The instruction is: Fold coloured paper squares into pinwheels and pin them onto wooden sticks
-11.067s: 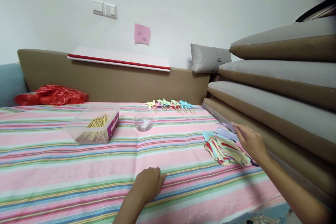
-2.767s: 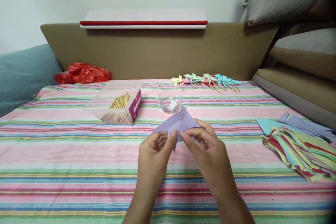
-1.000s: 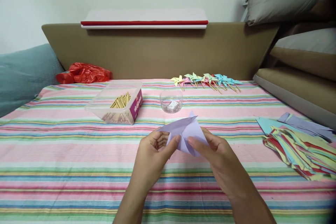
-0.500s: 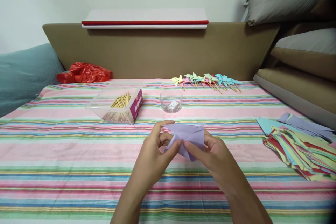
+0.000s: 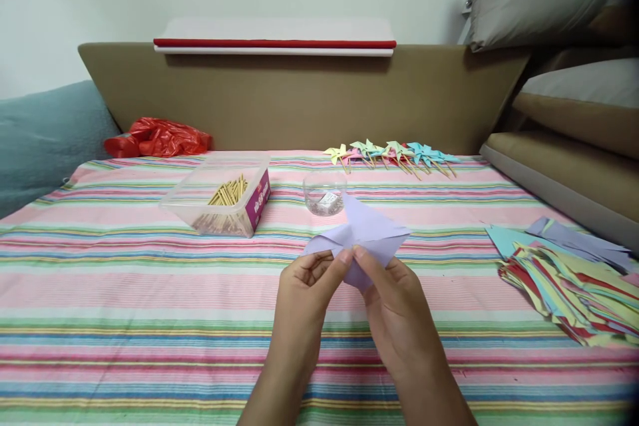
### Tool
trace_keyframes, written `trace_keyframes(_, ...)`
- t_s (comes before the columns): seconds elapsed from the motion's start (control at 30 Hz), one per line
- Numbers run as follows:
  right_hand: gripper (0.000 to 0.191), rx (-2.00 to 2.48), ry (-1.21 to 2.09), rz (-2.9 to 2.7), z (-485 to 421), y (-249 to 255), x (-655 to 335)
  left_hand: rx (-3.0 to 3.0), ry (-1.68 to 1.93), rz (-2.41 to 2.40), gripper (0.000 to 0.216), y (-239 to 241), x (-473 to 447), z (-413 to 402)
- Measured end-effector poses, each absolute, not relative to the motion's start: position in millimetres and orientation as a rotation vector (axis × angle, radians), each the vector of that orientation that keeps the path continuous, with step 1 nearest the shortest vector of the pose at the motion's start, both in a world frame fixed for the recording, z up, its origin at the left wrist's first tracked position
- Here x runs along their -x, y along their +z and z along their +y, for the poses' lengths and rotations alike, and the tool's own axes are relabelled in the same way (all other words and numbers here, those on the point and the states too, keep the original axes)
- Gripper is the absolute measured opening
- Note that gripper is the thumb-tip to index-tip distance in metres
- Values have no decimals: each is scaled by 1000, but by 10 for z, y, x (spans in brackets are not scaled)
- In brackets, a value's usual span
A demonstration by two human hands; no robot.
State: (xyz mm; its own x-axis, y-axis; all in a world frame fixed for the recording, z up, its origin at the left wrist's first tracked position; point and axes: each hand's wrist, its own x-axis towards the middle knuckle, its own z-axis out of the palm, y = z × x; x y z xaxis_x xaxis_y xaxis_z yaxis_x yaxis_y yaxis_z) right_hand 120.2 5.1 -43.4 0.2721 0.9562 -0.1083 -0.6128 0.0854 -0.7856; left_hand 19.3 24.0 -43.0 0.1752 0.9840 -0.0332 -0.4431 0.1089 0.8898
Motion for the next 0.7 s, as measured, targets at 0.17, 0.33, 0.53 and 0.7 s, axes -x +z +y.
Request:
trace_keyframes(0.17,32,891,1254,-505,54,-401,-1104,-848,1302,834,20,-422,-204,252)
trace_keyframes(0.33,37,892,1203,-535,60,-386,-1146,-763,1350,908,25,-390,-169,262)
trace_keyframes(0.53,36,1012,524,-1028,10,-440,-1455,-631,1377,874,27,-386,-91,345)
trace_keyframes(0.7,27,1220,154,-1662,-69,-477,-1589,-581,1380,816,24,-372,-66,372)
